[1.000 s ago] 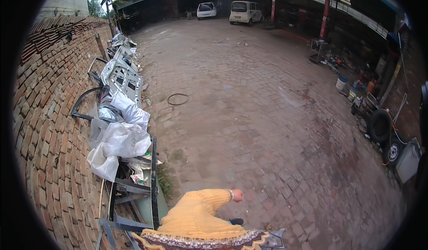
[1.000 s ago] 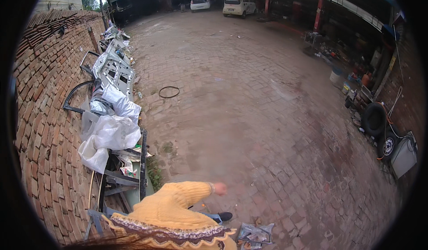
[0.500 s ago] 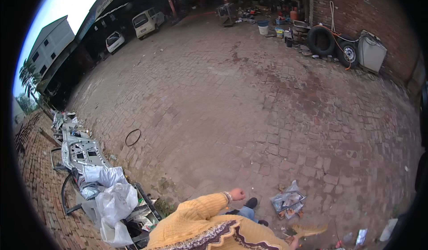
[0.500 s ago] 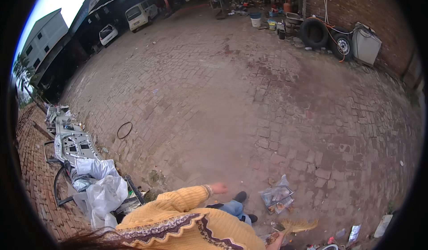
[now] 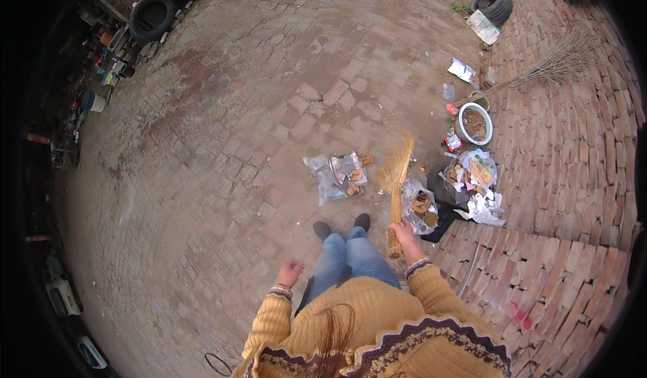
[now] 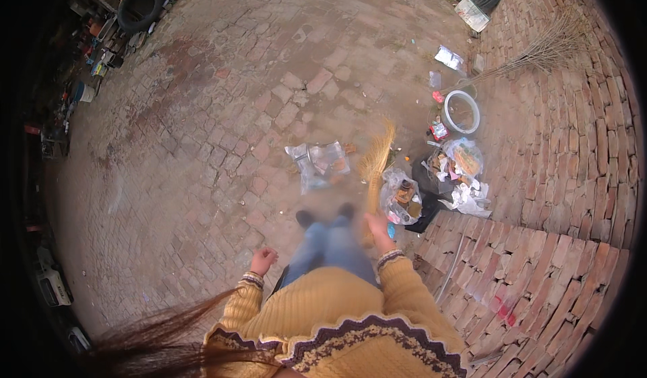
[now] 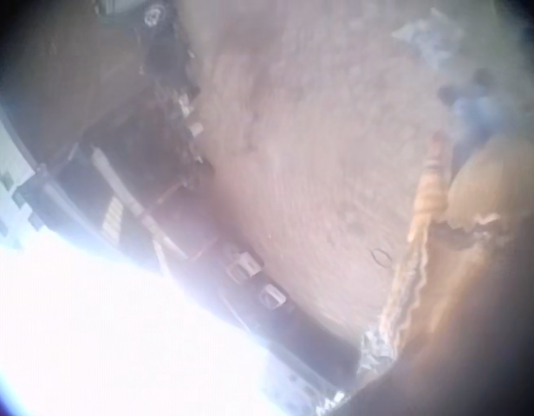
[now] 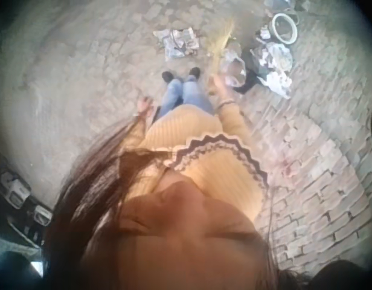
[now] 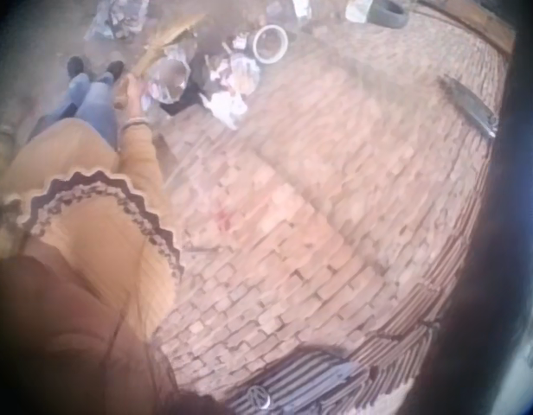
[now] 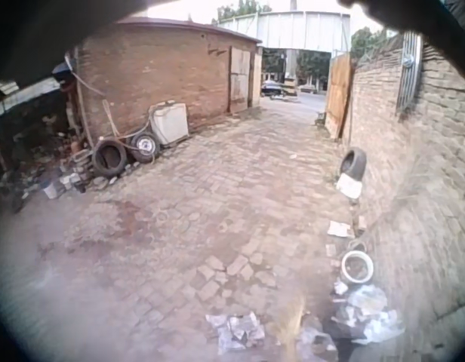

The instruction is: The person sweeps a cluttered brick-paved area with a straw broom, gathering debris into a pile. They then walk through a workshop space, pick up a metal cup, and place it into a red barrel.

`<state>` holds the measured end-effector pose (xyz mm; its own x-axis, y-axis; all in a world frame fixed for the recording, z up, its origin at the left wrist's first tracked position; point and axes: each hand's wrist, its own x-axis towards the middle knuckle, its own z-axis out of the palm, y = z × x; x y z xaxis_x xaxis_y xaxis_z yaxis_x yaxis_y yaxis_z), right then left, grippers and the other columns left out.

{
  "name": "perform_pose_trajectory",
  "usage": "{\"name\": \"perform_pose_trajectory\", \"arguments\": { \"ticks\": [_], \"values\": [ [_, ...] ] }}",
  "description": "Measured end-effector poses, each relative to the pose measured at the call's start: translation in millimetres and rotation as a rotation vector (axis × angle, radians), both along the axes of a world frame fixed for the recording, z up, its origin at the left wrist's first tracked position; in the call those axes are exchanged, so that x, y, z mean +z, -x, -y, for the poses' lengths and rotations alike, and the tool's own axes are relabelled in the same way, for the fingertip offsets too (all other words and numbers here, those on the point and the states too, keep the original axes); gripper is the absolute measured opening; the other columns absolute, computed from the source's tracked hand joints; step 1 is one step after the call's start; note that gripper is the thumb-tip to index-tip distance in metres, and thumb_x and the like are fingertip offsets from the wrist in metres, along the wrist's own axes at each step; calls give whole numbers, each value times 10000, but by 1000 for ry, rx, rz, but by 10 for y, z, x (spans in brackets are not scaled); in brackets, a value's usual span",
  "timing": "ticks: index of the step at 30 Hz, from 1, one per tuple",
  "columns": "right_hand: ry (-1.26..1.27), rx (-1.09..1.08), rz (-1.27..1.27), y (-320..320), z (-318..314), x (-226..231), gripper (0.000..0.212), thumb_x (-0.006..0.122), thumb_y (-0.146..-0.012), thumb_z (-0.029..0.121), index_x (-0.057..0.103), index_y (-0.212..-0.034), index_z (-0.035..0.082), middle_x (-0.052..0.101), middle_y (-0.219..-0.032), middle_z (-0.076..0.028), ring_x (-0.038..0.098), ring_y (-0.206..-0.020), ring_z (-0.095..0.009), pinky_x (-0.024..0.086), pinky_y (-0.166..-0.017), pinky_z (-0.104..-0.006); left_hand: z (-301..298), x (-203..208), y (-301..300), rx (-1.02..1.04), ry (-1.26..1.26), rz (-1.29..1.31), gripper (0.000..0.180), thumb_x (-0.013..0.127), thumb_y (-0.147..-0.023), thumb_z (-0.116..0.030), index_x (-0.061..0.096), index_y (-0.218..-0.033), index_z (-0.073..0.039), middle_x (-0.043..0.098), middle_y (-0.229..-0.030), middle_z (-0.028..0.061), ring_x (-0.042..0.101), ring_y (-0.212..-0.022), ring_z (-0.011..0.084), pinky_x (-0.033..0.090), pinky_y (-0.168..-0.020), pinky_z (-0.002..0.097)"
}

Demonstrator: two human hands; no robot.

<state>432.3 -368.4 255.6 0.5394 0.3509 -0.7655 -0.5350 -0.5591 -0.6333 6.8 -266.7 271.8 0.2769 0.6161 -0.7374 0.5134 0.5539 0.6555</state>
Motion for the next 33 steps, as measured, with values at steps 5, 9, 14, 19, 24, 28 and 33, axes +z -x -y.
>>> {"name": "perform_pose_trajectory", "arguments": {
  "ticks": [5, 9, 14, 19, 24, 28, 33],
  "values": [
    [2, -39, -52, 74, 54, 29, 654, 675, -750, 16, 411, -1349, 34, 630, -843, -153, 651, -601, -232, 548, -502, -359, -369, -72, -303, 7, 11, -11, 170, 605, -905, -172, 635, -951, -11, 686, -823, 79, 649, -711, 142, 513, -646, 264],
    [-21, -34, -101, -37, 24, 308, 695, 686, -740, 9, 401, -1373, 39, 638, -861, -155, 648, -593, -227, 545, -501, -350, -470, -193, -558, 56, 16, 33, 174, 608, -898, -167, 636, -928, 2, 691, -826, 95, 651, -701, 147, 509, -625, 264],
    [56, 84, 88, -530, -203, 340, 707, 700, -726, 9, 424, -1376, 31, 647, -875, -132, 647, -604, -200, 540, -523, -325, -320, -284, -727, 85, 43, 5, 163, 608, -891, -150, 637, -913, 9, 691, -802, 104, 653, -681, 154, 513, -608, 268],
    [156, 241, 490, -1297, -487, 262, 729, 756, -656, 104, 491, -1333, 54, 681, -981, -126, 668, -893, -236, 538, -770, -345, -150, -293, -697, 160, 100, -50, 148, 588, -892, -159, 628, -900, -17, 687, -806, 101, 660, -669, 170, 525, -591, 281],
    [494, 258, 651, -2581, -731, -23, 771, 730, -663, 181, 462, -1386, 149, 662, -1085, -201, 637, -1016, -356, 509, -861, -426, -32, -244, -899, 335, 153, -209, 206, 644, -867, -203, 610, -887, -1, 671, -761, 122, 636, -599, 165, 503, -524, 252],
    [664, 333, 600, -3834, -859, -798, 801, 715, -699, 174, 361, -1411, 77, 639, -1119, -225, 645, -984, -365, 514, -845, -436, -85, -174, -1436, 233, 289, -189, 156, 581, -906, -163, 627, -924, -15, 682, -800, 104, 662, -669, 181, 536, -580, 292],
    [423, 165, 271, -4221, -978, -1651, 895, 731, -674, 120, 289, -1450, 57, 624, -1125, -213, 633, -1009, -301, 499, -870, -384, -390, -8, -2060, 143, 261, -144, 183, 571, -924, -199, 615, -930, -22, 681, -846, 97, 664, -737, 176, 531, -651, 288]
  ]
}}
